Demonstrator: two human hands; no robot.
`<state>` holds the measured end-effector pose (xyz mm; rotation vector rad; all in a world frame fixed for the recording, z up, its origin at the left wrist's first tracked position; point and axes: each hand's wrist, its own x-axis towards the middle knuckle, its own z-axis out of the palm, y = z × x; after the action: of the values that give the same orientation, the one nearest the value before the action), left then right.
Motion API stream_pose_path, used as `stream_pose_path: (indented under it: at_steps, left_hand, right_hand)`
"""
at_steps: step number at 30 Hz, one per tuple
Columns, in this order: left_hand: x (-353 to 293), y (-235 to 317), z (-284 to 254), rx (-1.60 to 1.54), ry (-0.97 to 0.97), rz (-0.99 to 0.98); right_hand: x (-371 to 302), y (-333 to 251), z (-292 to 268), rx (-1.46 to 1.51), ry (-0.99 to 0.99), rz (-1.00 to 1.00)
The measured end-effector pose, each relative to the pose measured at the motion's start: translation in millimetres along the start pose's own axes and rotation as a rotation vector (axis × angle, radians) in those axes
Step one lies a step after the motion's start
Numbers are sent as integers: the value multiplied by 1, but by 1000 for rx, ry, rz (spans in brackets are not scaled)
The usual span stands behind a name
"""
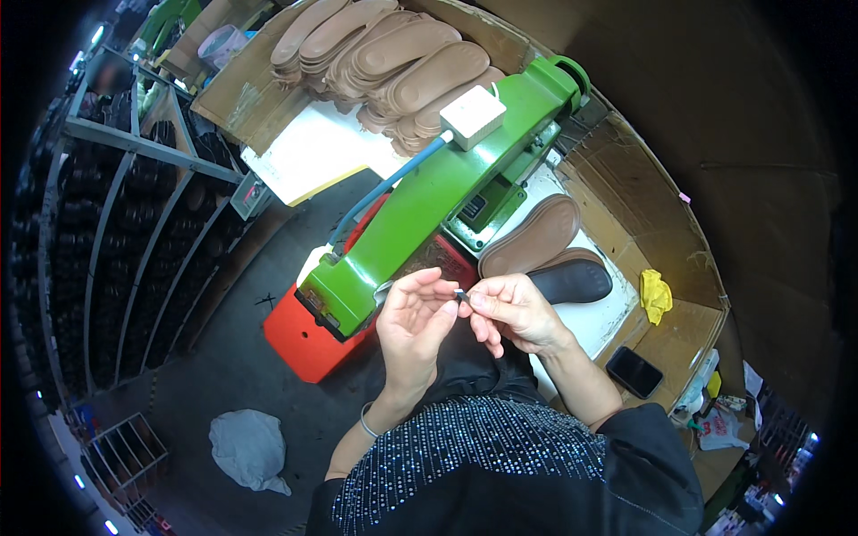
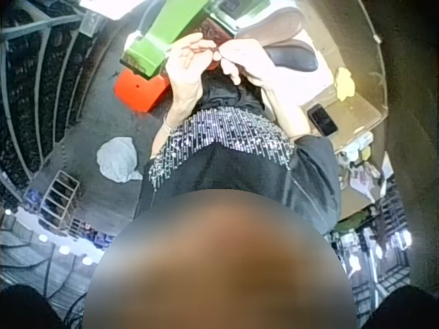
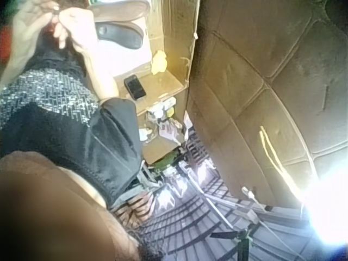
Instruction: The recorder is sewing small leather or fabric components for shoes using an industrial sewing machine.
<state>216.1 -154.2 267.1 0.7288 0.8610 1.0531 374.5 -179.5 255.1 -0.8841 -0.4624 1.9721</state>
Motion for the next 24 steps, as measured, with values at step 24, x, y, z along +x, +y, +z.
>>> stream_pose_path:
  at_steps: [24]
  left_hand:
    - [1,1,4,-6,5,-71]
  right_hand:
    - [-1,-1,6,-9,14,-8]
